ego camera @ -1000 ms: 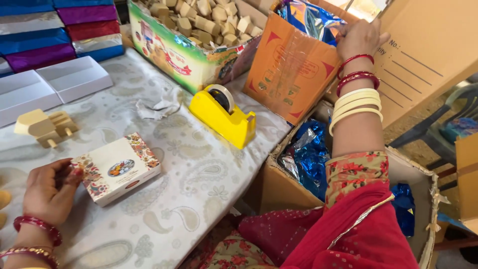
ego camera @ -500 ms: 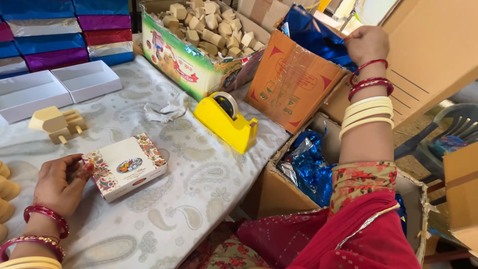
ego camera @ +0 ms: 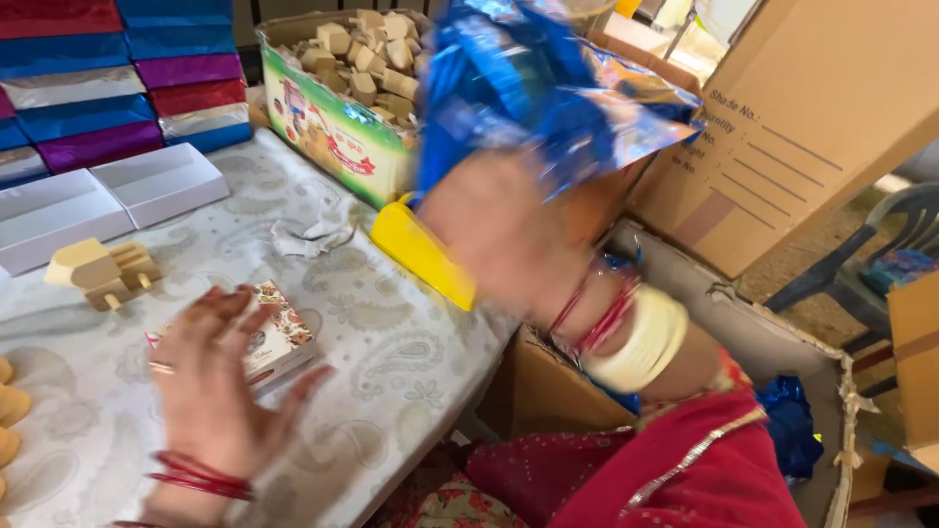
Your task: The person wraps small wooden toys in blue and silver foil and then places them into small white cardboard boxes.
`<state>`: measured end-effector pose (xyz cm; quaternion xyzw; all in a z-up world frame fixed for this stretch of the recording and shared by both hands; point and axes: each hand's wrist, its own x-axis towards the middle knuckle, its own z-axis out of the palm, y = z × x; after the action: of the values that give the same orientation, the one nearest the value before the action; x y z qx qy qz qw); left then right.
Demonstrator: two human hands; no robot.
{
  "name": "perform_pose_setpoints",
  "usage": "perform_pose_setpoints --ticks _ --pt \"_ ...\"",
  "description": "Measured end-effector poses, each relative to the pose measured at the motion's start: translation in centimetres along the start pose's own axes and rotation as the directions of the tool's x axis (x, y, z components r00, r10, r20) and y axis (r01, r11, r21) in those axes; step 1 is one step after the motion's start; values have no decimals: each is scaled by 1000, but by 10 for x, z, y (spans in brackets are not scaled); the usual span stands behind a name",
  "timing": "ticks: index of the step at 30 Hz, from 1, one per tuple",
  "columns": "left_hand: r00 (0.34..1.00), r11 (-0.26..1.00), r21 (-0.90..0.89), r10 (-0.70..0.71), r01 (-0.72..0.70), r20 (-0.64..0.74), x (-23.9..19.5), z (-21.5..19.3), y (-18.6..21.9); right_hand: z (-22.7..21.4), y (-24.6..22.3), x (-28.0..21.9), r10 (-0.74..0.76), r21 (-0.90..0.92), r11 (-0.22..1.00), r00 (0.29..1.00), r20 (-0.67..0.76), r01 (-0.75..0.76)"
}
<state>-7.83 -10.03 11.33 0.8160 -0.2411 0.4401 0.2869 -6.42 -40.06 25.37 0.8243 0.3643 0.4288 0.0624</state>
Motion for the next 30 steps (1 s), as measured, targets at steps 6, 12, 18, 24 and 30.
perform_pose_setpoints --ticks 6,12,18,24,30 --pt "999 986 -165 40 -35 26 -6 -2 35 -14 -108 6 -343 409 859 939 17 307" --pt "855 777 -539 -486 326 -183 4 -61 -13 6 -113 41 -49 358 896 861 -506 262" --pt "558 354 -928 -797 120 -231 3 -73 -112 109 -89 83 265 760 650 942 -207 -16" --pt "379 272 -941 -908 204 -180 -37 -31 -225 245 -89 85 201 783 614 979 -35 -98" --pt "403 433 -764 -881 479 -247 -63 -34 -266 317 -57 52 -60 788 123 788 612 -603"
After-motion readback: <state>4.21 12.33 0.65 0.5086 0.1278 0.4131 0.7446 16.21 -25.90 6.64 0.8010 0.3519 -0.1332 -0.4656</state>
